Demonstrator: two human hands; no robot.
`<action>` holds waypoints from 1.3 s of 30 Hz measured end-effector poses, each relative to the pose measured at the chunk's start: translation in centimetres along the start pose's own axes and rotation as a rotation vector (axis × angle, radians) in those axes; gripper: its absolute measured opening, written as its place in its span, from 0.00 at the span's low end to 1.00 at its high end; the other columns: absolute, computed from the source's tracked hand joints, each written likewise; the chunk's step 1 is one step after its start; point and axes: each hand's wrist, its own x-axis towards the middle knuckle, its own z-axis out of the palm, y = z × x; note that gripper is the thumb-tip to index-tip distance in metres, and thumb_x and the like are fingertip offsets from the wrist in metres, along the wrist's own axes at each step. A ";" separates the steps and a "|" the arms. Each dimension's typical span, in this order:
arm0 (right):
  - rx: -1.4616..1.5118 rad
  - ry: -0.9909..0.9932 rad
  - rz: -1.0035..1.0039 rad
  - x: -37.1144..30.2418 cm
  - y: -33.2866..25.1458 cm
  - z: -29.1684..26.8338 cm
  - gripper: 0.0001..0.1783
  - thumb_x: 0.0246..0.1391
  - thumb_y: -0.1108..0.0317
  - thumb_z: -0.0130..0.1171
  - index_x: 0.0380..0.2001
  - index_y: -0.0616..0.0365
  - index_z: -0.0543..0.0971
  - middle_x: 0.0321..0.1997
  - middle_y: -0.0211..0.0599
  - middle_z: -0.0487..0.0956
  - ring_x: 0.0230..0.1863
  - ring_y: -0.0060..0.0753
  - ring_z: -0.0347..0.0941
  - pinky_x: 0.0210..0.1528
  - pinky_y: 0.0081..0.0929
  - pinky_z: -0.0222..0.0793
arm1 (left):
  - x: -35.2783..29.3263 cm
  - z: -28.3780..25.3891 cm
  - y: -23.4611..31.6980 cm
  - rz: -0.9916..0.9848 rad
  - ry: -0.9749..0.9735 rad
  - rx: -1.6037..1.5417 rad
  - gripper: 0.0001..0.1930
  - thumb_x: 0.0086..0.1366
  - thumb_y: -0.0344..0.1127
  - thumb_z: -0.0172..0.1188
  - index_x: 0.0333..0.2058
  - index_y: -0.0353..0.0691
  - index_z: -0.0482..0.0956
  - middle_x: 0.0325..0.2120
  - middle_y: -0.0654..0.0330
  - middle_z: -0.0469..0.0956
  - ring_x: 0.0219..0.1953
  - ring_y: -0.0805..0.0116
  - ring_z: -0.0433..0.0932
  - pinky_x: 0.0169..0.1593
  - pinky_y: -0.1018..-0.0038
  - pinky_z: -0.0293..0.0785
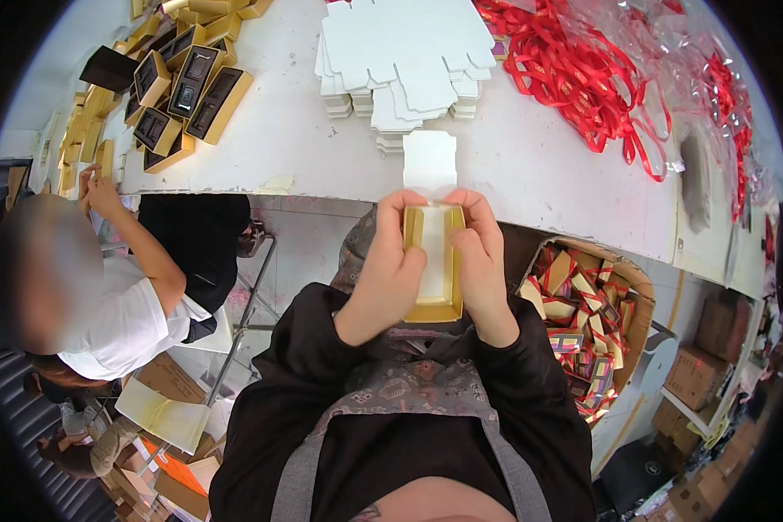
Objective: The person folds flat white cardboard pieces into small rectangular boxes and places them into gold-colored trays. The person repeats this process continuously, handling one piece at a time and stacking the finished boxes in the trays.
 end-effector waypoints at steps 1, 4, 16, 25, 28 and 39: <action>0.019 0.008 0.012 -0.3 0.0 -0.3 0.15 0.53 0.78 0.45 0.46 0.63 0.69 0.42 0.36 0.70 0.40 0.22 0.66 0.45 0.20 0.64 | -0.4 0.2 -0.1 0.015 -0.021 0.051 0.27 0.50 0.17 0.37 0.52 0.33 0.55 0.46 0.51 0.61 0.50 0.63 0.63 0.57 0.71 0.58; -0.158 0.018 -0.078 -1.0 0.7 -0.5 0.11 0.54 0.76 0.47 0.41 0.63 0.71 0.42 0.35 0.70 0.41 0.22 0.66 0.45 0.19 0.64 | -0.7 0.3 -1.1 0.120 -0.007 0.202 0.24 0.50 0.18 0.38 0.49 0.33 0.58 0.46 0.49 0.61 0.52 0.58 0.61 0.59 0.67 0.56; 0.389 0.133 0.014 -1.7 0.2 -0.7 0.06 0.54 0.80 0.56 0.35 0.61 0.72 0.44 0.39 0.77 0.46 0.28 0.73 0.50 0.25 0.69 | -1.0 1.1 -1.1 0.161 0.006 0.224 0.22 0.51 0.15 0.40 0.47 0.34 0.61 0.46 0.48 0.61 0.48 0.54 0.68 0.52 0.67 0.65; 0.172 -0.020 0.124 -2.4 0.3 -2.1 0.08 0.58 0.73 0.54 0.41 0.62 0.74 0.47 0.31 0.74 0.46 0.19 0.70 0.48 0.19 0.67 | -0.7 0.2 -2.3 0.326 -0.058 0.461 0.20 0.52 0.15 0.48 0.44 0.37 0.63 0.45 0.52 0.68 0.45 0.55 0.71 0.50 0.69 0.68; 0.001 -0.134 0.133 -2.6 -1.0 -2.2 0.12 0.59 0.70 0.54 0.46 0.63 0.73 0.47 0.28 0.74 0.46 0.19 0.70 0.48 0.22 0.68 | -0.8 0.6 -2.4 0.186 -0.018 0.149 0.24 0.51 0.15 0.52 0.47 0.38 0.60 0.50 0.52 0.67 0.47 0.58 0.72 0.50 0.70 0.69; -1.372 -0.333 -0.510 -2.5 -2.2 -2.4 0.11 0.41 0.72 0.57 0.31 0.64 0.72 0.23 0.40 0.73 0.26 0.39 0.74 0.28 0.32 0.70 | -0.6 -0.7 -0.2 0.216 -0.290 0.741 0.22 0.54 0.21 0.51 0.50 0.37 0.70 0.42 0.51 0.75 0.42 0.60 0.77 0.43 0.71 0.73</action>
